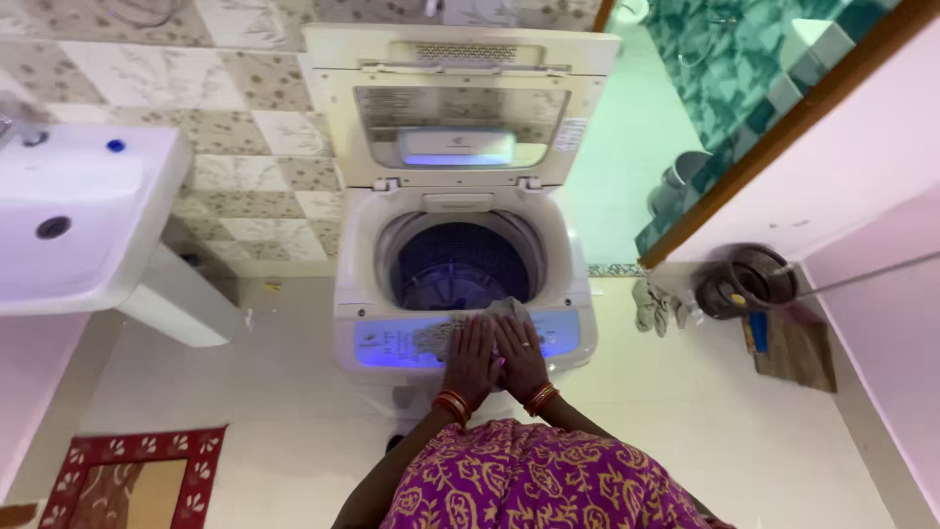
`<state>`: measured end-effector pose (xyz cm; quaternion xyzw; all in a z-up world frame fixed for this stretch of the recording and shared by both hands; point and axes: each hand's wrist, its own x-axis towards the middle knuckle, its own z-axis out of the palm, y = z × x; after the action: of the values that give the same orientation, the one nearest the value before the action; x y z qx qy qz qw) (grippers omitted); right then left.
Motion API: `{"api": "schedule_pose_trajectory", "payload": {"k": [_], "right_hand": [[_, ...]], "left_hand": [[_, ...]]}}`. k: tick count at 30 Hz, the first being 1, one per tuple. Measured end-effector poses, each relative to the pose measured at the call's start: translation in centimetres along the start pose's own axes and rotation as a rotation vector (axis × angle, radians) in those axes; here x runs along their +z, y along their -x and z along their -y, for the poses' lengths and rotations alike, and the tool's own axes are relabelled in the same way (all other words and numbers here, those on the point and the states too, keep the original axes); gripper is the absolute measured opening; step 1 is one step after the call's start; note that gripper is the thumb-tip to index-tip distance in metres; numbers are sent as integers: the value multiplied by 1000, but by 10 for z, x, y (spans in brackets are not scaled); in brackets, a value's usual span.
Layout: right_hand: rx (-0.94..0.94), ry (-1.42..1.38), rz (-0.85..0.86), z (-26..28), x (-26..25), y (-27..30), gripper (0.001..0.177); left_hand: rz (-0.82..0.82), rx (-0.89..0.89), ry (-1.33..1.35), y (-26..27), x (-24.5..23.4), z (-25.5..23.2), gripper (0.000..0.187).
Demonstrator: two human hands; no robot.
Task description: The person wipes the exterior and interior edges of a washing machine with a cloth and then closes the lid.
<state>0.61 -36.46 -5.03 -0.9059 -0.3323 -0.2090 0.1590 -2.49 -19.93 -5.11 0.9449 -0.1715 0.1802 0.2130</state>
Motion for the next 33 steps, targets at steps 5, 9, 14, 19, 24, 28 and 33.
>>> {"api": "schedule_pose_trajectory", "payload": {"k": [5,9,14,19,24,28,33], "right_hand": [[122,68,-18,-43,-23,46,73],[217,116,-17,-69,-27,74,74],[271,100,-18,-77,-23,90,71],[299,124,26,-87,-21,77,73],[300,51,-26,-118,-14,58,70],[386,53,82,-139,-10,47,70],[456,-56,23,-151,-8,38,63]], "left_hand": [[111,125,-36,-29,32,-47,75],[125,182,-33,-44,54,-77,75],[200,174,-7,-46,61,-88,77],[111,199,20,-57,78,-80,74],[74,158,39,-89,96,-73,74],[45,159,28,-108,98,-75,72],[141,86,92,-128,90,-78,66]]}}
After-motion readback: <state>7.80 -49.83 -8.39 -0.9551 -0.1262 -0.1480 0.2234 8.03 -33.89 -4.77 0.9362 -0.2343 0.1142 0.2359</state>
